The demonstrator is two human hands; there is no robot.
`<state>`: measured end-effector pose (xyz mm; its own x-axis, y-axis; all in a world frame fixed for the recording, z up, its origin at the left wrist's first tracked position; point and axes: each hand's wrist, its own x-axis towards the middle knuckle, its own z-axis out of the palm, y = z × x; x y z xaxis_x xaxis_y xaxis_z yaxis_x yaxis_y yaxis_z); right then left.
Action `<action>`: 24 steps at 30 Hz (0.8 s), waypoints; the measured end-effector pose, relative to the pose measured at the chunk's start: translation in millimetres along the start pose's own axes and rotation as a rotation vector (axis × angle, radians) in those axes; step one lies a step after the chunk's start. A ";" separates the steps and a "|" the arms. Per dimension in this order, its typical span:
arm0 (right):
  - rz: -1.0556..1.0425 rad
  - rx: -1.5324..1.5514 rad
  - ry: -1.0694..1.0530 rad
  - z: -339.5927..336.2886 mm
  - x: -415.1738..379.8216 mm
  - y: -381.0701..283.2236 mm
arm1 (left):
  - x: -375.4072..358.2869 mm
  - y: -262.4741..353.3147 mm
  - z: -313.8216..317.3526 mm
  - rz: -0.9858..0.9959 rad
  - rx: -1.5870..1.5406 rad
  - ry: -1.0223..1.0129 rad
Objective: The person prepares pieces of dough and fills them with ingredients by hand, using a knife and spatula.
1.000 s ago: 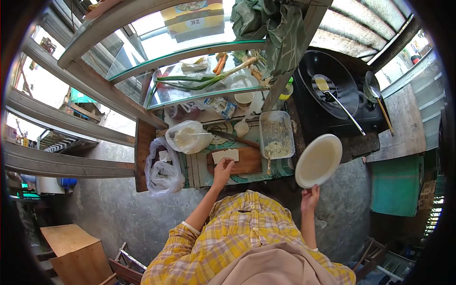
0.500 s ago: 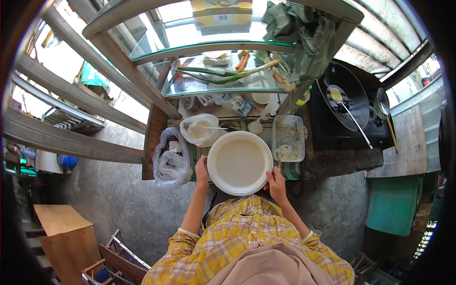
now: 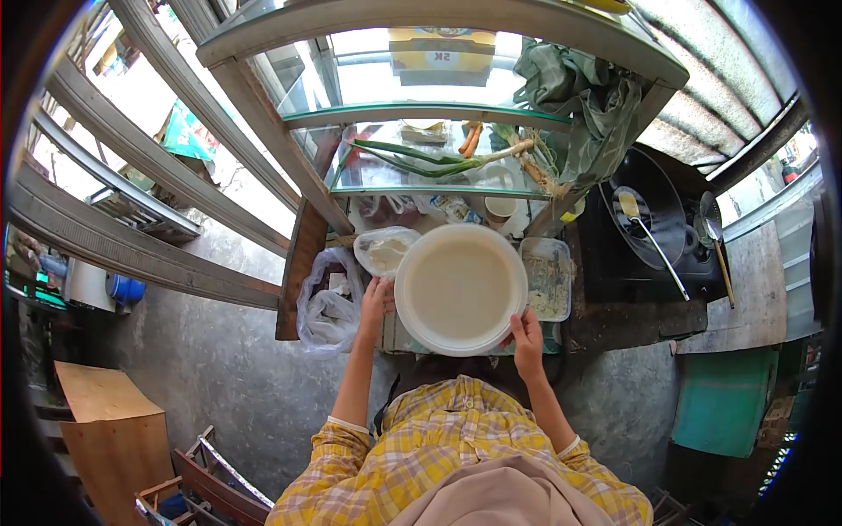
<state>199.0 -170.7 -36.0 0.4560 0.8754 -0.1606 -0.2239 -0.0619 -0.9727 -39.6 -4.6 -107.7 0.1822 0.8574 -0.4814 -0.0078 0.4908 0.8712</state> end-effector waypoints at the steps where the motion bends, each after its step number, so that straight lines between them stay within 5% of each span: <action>1: -0.015 0.067 -0.009 6.2 4.7 -15.1 | -1.0 -4.1 -1.3 0.008 -0.018 0.003; 11: -0.220 0.314 -0.094 95.4 73.3 -156.0 | -18.5 -20.4 -12.6 -0.057 0.016 0.058; 24: -0.232 0.480 -0.073 141.1 144.6 -188.2 | -22.4 -21.7 -11.1 -0.067 0.049 -0.033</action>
<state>185.6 35.2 147.5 0.4826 0.8724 0.0780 -0.5007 0.3479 -0.7926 -54.4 -32.7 -116.9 0.2127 0.8171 -0.5359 0.0530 0.5380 0.8413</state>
